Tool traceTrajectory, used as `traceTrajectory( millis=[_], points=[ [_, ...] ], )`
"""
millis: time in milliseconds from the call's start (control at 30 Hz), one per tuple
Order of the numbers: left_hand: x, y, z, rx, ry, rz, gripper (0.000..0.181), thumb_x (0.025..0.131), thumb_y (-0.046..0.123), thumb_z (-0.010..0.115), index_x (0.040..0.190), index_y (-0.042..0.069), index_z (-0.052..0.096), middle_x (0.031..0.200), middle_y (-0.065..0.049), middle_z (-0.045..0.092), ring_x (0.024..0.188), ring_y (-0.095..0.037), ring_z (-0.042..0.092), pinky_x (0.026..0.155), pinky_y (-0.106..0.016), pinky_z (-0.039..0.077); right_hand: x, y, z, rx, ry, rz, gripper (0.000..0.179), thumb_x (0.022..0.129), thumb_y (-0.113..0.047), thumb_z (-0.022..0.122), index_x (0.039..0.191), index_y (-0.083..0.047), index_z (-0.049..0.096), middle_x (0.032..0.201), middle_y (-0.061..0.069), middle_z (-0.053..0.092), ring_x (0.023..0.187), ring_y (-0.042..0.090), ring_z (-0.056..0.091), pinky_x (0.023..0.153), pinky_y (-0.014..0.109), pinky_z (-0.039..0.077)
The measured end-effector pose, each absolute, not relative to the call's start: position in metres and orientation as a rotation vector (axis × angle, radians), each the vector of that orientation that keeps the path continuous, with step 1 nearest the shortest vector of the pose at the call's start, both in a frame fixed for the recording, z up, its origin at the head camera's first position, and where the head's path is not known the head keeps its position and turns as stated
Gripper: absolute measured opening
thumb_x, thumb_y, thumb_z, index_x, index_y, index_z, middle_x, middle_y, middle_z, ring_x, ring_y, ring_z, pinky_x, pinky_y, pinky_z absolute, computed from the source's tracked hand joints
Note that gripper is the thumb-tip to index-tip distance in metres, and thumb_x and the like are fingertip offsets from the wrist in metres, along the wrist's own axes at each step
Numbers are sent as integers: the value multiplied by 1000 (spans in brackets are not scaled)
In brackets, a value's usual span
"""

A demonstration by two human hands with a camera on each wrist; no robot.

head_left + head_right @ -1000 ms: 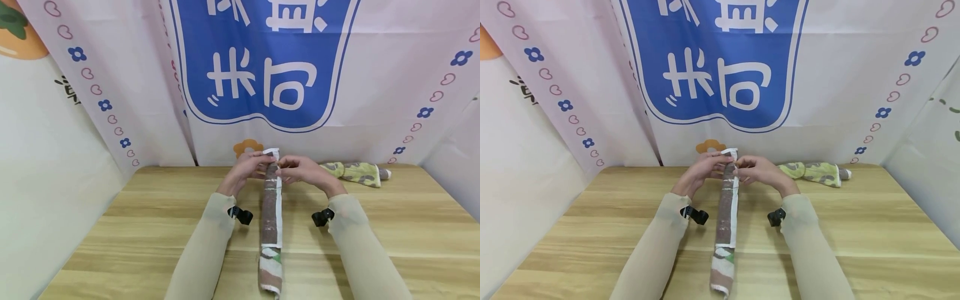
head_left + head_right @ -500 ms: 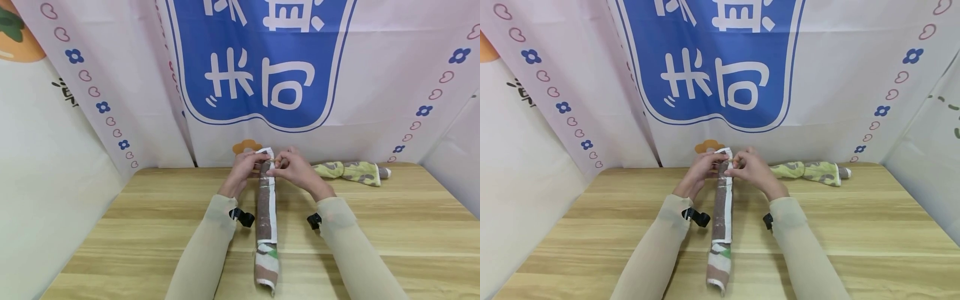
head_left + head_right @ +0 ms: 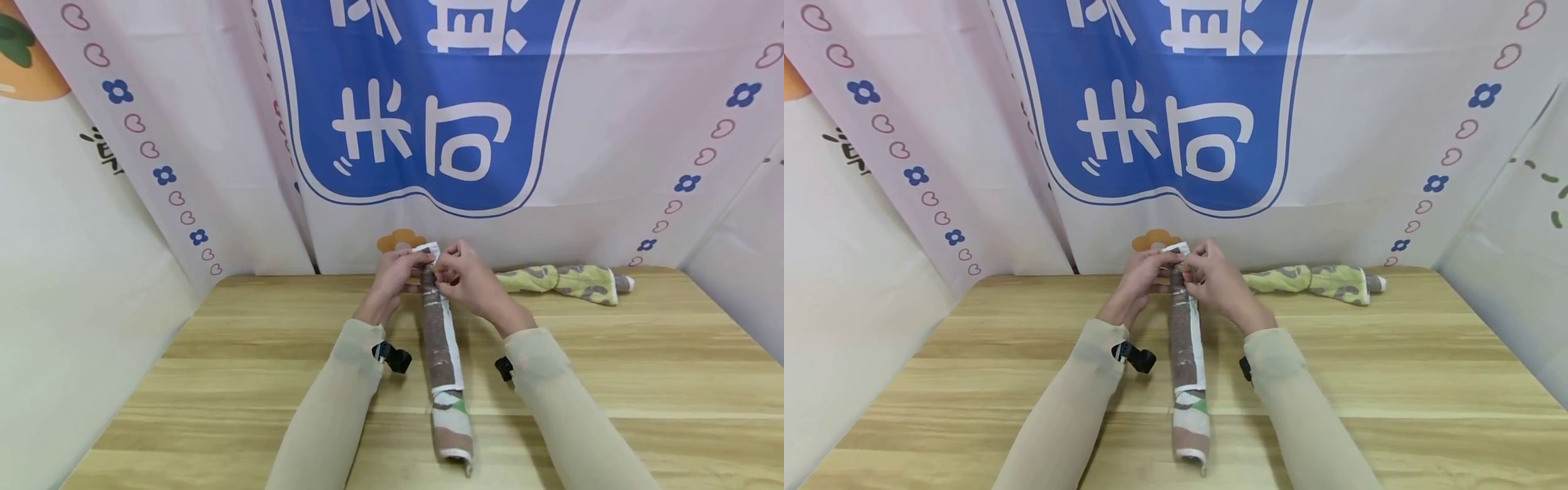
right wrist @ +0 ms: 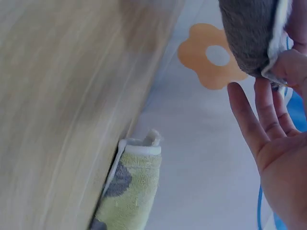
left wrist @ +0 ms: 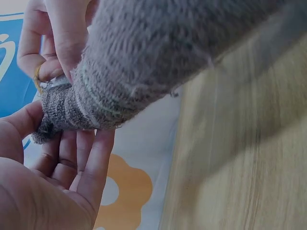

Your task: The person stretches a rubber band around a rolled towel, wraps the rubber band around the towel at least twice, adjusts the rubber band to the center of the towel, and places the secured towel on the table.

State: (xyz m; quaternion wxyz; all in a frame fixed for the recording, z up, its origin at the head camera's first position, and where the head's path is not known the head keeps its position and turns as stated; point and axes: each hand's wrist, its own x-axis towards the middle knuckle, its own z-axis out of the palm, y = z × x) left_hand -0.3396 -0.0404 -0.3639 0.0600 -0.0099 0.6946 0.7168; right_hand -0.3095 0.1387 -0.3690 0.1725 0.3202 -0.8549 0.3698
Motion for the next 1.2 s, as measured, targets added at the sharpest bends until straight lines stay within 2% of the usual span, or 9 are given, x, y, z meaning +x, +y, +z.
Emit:
traceTrajectory(
  millis=[300, 500, 633, 733, 800, 900, 1033, 1200],
  points=[
    [-338, -37, -367, -50, 2159, 2261, 30, 90, 18, 83, 69, 11, 62, 82, -3, 67, 71, -14, 65, 52, -25, 55, -303, 133, -370, 915, -2350, 834, 20, 87, 9, 79, 90, -9, 71, 113, 17, 53, 75, 25, 61, 64, 37, 54],
    [-336, -34, -366, -26, 2215, 2305, 31, 90, 15, 84, 71, 12, 60, 82, -3, 67, 71, -13, 63, 51, -24, 54, -297, 135, -368, 935, -2359, 821, 19, 85, 7, 78, 90, -10, 74, 117, 14, 53, 73, 24, 59, 63, 36, 52],
    [-334, -33, -364, -14, 2235, 2331, 29, 91, 16, 84, 74, 11, 62, 82, -3, 67, 68, -12, 63, 50, -24, 53, -294, 131, -367, 855, -2388, 885, 11, 89, -8, 82, 89, -11, 71, 116, 14, 53, 78, 29, 61, 65, 39, 52],
    [-331, -32, -361, 4, 2264, 2336, 30, 92, 19, 85, 75, 10, 61, 83, -3, 65, 66, -11, 62, 51, -23, 52, -291, 124, -365, 671, -2453, 929, 26, 91, -27, 88, 91, -10, 68, 109, 13, 52, 79, 28, 60, 65, 40, 52],
    [-330, -31, -360, 22, 2271, 2338, 34, 91, 21, 86, 74, 10, 59, 84, -3, 65, 66, -11, 62, 51, -23, 52, -290, 121, -364, 550, -2500, 969, 31, 90, -31, 89, 93, -10, 66, 106, 12, 54, 79, 26, 60, 66, 40, 52],
    [-331, -32, -359, 110, 2207, 2361, 35, 91, 22, 86, 73, 10, 58, 84, -3, 66, 69, -12, 64, 55, -26, 57, -288, 121, -358, 470, -2523, 1106, 27, 91, -21, 88, 96, -7, 65, 104, 11, 59, 83, 27, 60, 70, 41, 52],
    [-338, -41, -359, 325, 2022, 2377, 30, 95, 23, 78, 75, 10, 59, 84, -1, 65, 78, -12, 63, 68, -31, 62, -289, 131, -347, 505, -2488, 1436, 19, 92, -10, 82, 100, -5, 65, 105, 12, 67, 90, 28, 64, 73, 38, 54],
    [-344, -56, -361, 582, 1728, 2324, 9, 98, 16, 64, 99, 10, 69, 102, -3, 68, 94, -15, 64, 87, -36, 58, -293, 146, -343, 551, -2399, 1973, 18, 94, -7, 79, 105, -4, 65, 108, 11, 67, 97, 25, 66, 78, 35, 58]
  ],
)
